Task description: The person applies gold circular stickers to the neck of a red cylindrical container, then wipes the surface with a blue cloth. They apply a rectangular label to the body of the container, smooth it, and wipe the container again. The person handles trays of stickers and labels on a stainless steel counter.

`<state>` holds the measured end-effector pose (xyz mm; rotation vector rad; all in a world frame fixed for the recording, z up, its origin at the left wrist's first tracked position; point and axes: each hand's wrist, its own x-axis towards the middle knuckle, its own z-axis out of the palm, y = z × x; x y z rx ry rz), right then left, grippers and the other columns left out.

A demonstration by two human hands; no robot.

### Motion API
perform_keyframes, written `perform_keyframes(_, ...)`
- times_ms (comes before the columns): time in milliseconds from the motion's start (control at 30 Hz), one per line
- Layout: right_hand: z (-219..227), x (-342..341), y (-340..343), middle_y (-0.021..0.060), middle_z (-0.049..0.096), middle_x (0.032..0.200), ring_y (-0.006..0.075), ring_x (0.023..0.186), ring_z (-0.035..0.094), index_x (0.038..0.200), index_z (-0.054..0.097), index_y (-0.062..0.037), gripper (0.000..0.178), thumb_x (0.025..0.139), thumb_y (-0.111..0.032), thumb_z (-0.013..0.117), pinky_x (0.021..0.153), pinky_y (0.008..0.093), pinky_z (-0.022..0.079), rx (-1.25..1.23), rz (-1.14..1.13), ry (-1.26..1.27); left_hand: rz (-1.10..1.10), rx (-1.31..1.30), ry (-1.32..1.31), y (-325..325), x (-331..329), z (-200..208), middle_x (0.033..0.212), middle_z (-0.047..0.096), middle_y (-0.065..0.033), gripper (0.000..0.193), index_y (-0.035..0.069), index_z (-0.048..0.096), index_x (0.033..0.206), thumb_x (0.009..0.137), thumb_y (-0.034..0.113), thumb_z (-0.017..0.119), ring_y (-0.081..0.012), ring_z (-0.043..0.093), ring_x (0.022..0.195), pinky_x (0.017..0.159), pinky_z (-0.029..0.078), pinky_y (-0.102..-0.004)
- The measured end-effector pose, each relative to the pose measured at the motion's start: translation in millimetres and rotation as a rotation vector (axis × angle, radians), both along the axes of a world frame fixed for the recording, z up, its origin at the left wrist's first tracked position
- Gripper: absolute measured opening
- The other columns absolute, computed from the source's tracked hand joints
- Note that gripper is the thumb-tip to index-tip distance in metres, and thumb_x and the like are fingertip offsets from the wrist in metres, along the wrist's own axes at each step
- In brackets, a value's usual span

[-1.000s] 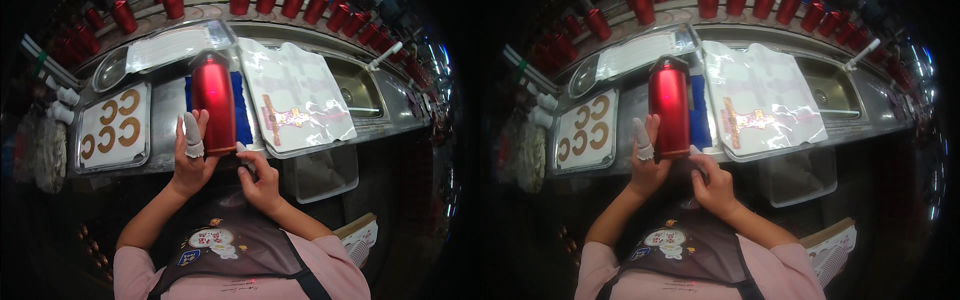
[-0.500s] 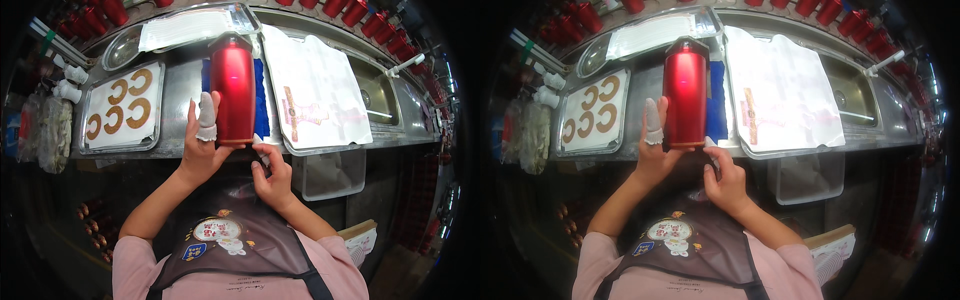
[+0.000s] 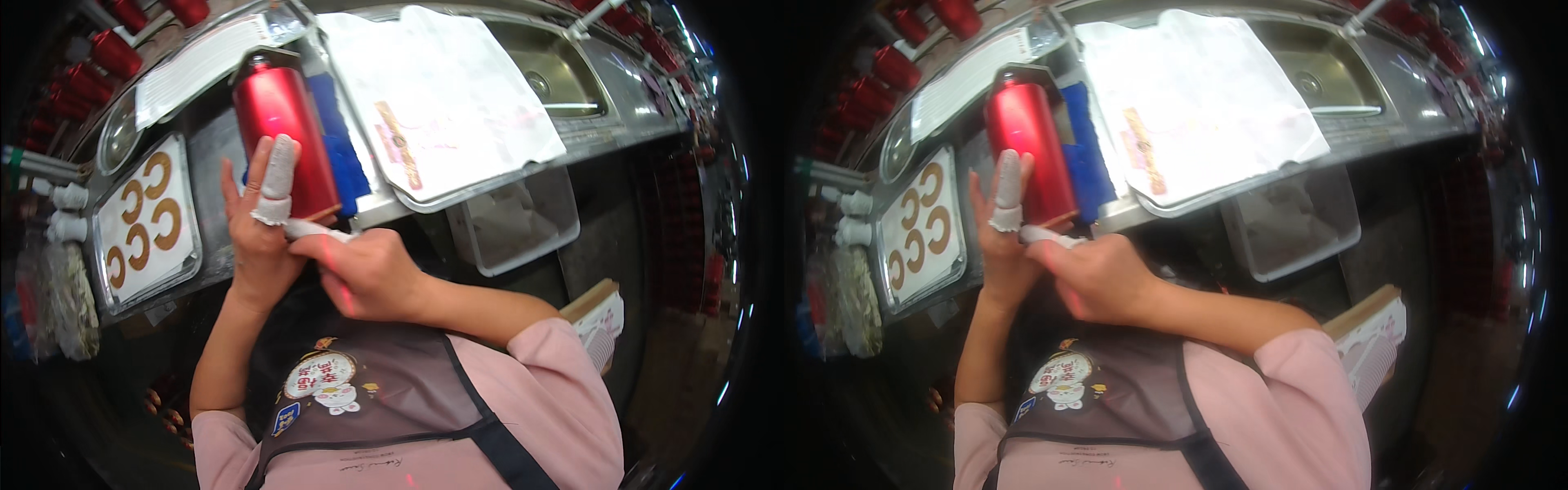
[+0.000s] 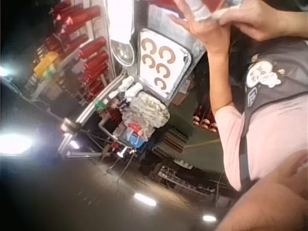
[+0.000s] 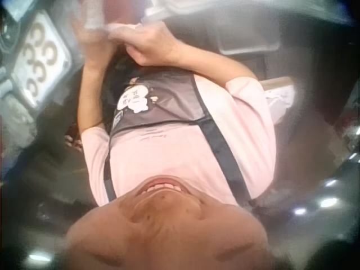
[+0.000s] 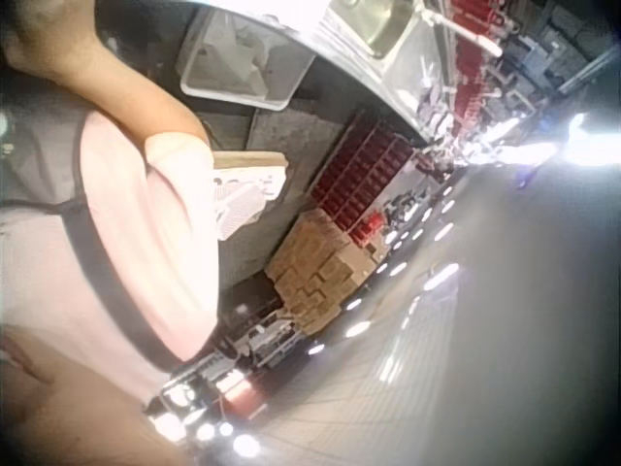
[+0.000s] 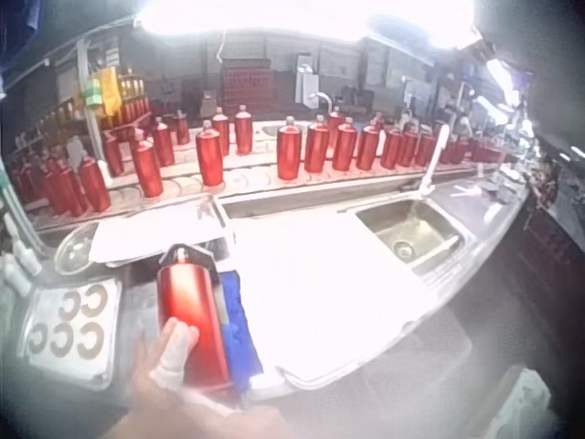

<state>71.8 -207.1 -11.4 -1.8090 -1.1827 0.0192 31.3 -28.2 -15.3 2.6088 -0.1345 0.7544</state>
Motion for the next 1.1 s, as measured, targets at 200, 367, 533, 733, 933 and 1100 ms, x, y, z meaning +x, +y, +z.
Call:
perform_keyframes(200,21.5,66.9,-40.9,0.0114,0.072,0.083,0.0207,0.065,0.063,0.101,0.073,-0.0047,0.015,0.090,-0.015,0.070,0.059,0.0314,0.049,-0.220,-0.423,0.136,-0.022,-0.077,0.087,-2.0,-1.9,10.2,0.147,0.055,-0.0117,0.087,0.005,0.048,0.148,0.071,0.012,0.087,-0.0318,0.043,0.144,0.119,0.017,-0.0595)
perform_keyframes(367,-12.4,142.0,-78.3,0.0224,0.064,0.099,0.0381,0.091,0.066,0.109,0.064,-0.0056,0.046,0.086,-0.044,0.075,0.077,0.0461,0.052,-0.839,-0.672,0.014,-0.046,-0.141,0.077,-5.9,-0.9,3.8,0.150,0.053,-0.0108,0.090,0.005,0.043,0.150,0.072,0.011,0.087,-0.0347,0.039,0.146,0.119,0.015,-0.0619)
perform_keyframes(533,-9.1,183.7,-72.7,0.0222,0.064,0.098,0.0371,0.090,0.066,0.110,0.061,-0.0035,0.057,0.082,-0.050,0.078,0.078,0.0447,0.053,-0.868,-0.659,-0.007,-0.039,-0.157,0.079,-7.1,-2.0,3.1,0.150,0.053,-0.0103,0.092,0.005,0.039,0.152,0.073,0.011,0.087,-0.0344,0.039,0.146,0.119,0.015,-0.0631)
perform_keyframes(733,8.6,215.7,-78.2,0.0179,0.066,0.084,0.0314,0.082,0.064,0.109,0.063,0.0000,0.047,0.084,-0.038,0.075,0.078,0.0404,0.052,-0.723,-0.589,0.176,-0.028,-0.132,0.129,-6.0,-2.7,7.8,0.150,0.053,-0.0108,0.093,0.005,0.038,0.152,0.073,0.011,0.086,-0.0342,0.038,0.147,0.118,0.015,-0.0638)
perform_keyframes(933,-5.0,194.6,-97.9,0.0191,0.065,0.094,0.0355,0.092,0.064,0.119,0.071,-0.0090,0.033,0.092,-0.025,0.063,0.085,0.0440,0.051,-0.755,-0.658,0.057,-0.027,-0.142,0.121,-5.3,-3.0,3.4,0.150,0.052,-0.0123,0.087,0.001,0.046,0.146,0.069,0.009,0.087,-0.0370,0.035,0.148,0.121,0.017,-0.0595)
perform_keyframes(1100,-10.2,207.8,-86.9,0.0191,0.063,0.098,0.0315,0.093,0.063,0.136,0.066,-0.0260,0.041,0.096,-0.035,0.063,0.086,0.0391,0.050,-0.872,-0.647,0.057,-0.034,-0.145,0.102,-4.6,-3.1,2.8,0.149,0.053,-0.0121,0.091,0.003,0.043,0.149,0.070,0.009,0.087,-0.0362,0.036,0.147,0.120,0.017,-0.0614)
